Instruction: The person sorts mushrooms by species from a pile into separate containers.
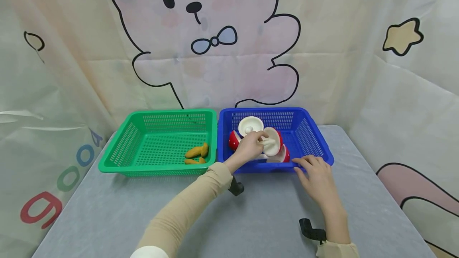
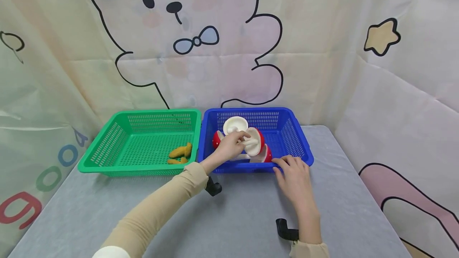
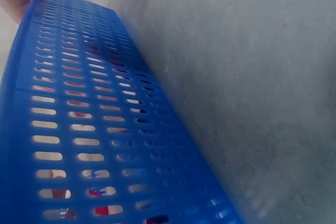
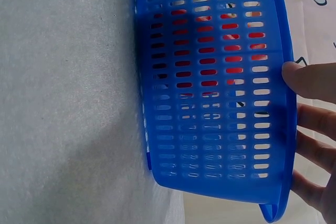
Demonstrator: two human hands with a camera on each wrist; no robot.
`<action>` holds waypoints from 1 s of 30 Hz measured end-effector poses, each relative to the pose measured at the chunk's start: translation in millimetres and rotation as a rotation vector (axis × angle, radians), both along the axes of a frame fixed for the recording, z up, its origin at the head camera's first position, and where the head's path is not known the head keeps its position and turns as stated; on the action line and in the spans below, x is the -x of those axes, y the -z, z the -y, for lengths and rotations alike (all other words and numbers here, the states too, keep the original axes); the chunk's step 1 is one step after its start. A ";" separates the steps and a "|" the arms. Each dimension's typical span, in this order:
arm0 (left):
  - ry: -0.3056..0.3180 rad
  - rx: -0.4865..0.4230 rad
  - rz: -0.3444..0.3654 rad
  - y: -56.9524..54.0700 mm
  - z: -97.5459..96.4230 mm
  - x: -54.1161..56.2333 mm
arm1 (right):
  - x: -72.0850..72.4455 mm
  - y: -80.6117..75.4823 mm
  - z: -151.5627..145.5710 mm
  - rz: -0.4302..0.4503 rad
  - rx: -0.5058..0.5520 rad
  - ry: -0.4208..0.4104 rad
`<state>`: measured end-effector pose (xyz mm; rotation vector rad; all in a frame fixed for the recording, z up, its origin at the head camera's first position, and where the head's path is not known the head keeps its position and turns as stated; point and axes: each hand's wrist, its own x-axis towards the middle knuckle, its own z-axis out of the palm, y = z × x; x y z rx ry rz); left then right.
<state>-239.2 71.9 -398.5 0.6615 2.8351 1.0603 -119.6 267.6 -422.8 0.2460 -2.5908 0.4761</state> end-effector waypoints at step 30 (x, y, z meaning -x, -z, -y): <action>-0.035 0.018 -0.178 -9.0 75.3 -51.9 | 1.9 -2.4 -3.3 -0.006 -0.007 -0.021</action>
